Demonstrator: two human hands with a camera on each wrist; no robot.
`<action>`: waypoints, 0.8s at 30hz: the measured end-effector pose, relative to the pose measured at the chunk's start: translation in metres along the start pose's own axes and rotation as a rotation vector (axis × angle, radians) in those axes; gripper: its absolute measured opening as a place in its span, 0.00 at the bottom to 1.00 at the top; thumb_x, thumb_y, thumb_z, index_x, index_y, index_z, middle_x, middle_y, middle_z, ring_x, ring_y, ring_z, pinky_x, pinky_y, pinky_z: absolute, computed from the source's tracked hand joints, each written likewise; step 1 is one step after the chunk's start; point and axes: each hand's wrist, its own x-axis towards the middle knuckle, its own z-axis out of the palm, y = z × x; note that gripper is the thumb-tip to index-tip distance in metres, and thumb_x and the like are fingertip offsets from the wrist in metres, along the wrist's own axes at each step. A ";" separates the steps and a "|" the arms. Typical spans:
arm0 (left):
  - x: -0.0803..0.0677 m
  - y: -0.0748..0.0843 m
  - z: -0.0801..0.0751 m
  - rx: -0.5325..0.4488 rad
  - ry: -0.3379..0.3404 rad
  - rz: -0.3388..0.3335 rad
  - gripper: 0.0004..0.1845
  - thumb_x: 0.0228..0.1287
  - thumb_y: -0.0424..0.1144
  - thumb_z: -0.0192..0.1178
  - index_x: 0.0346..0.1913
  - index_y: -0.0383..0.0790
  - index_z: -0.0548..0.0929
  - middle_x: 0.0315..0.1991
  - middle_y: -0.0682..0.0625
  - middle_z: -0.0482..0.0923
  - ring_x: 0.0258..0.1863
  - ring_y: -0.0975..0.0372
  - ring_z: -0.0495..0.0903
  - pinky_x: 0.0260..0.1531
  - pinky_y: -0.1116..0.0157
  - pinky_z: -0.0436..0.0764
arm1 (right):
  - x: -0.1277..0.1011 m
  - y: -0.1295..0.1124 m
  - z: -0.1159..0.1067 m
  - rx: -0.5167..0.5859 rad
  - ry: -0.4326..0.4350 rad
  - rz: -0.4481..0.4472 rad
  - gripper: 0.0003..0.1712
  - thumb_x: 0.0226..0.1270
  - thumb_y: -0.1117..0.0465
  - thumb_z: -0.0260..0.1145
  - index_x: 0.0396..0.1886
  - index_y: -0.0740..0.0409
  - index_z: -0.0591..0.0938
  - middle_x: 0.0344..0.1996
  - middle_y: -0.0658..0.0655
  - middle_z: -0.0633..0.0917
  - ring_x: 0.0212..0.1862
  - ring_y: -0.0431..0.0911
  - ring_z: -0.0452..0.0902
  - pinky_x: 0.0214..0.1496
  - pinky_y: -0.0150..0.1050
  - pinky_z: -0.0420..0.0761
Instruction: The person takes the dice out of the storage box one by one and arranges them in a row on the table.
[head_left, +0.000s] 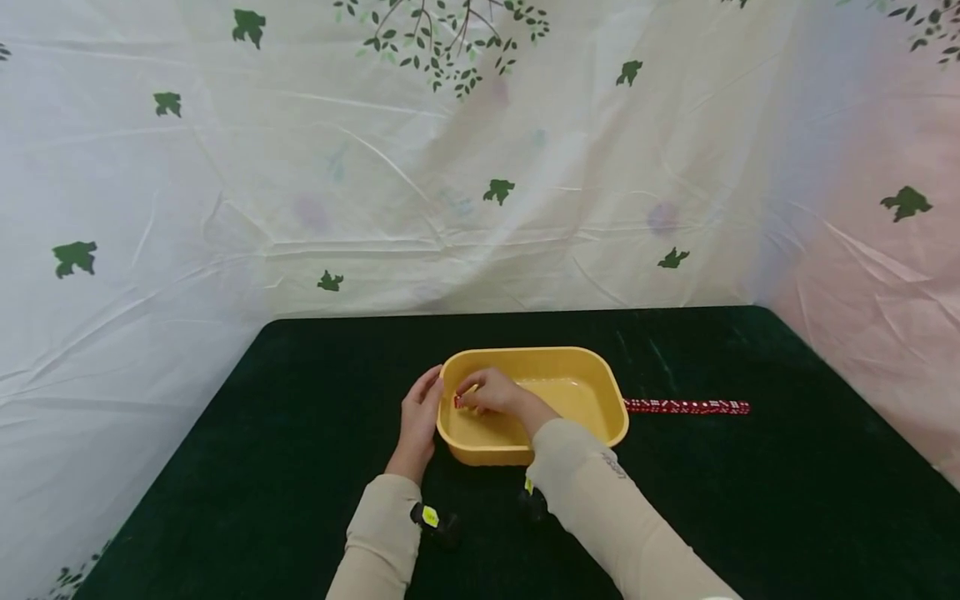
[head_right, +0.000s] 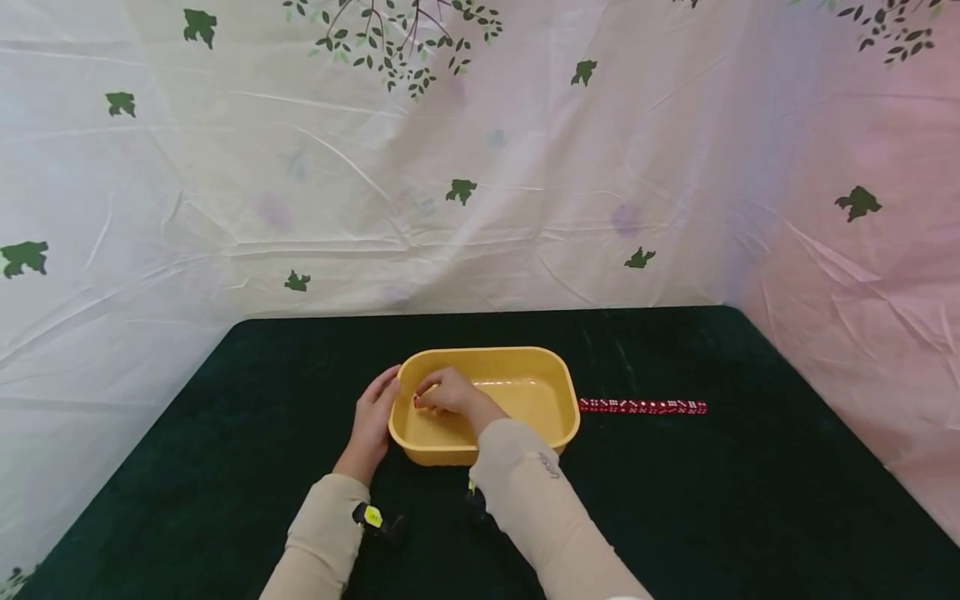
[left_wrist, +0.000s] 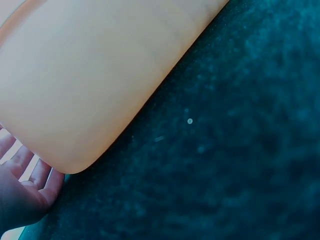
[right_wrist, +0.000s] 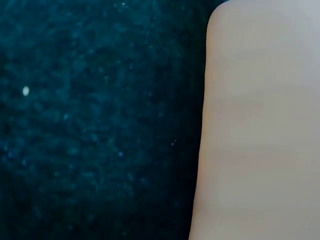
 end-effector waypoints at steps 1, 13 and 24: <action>0.000 0.000 0.000 0.003 0.001 0.000 0.19 0.63 0.42 0.47 0.56 0.43 0.68 0.55 0.47 0.65 0.51 0.57 0.67 0.49 0.61 0.68 | 0.000 0.000 0.000 -0.011 -0.006 0.000 0.09 0.54 0.65 0.62 0.36 0.61 0.80 0.22 0.55 0.76 0.18 0.45 0.66 0.20 0.31 0.70; 0.000 0.001 0.001 0.002 0.002 0.008 0.18 0.64 0.42 0.47 0.56 0.43 0.68 0.55 0.47 0.65 0.51 0.56 0.67 0.49 0.60 0.68 | -0.001 0.000 0.001 -0.119 -0.033 -0.060 0.06 0.52 0.64 0.64 0.31 0.61 0.81 0.15 0.51 0.73 0.17 0.42 0.64 0.19 0.29 0.66; 0.002 0.000 0.002 0.020 0.020 -0.004 0.18 0.64 0.43 0.47 0.56 0.45 0.68 0.54 0.48 0.66 0.50 0.57 0.68 0.49 0.61 0.68 | 0.000 0.002 0.002 -0.155 -0.038 -0.038 0.03 0.53 0.63 0.64 0.29 0.57 0.81 0.19 0.52 0.74 0.22 0.43 0.66 0.24 0.30 0.67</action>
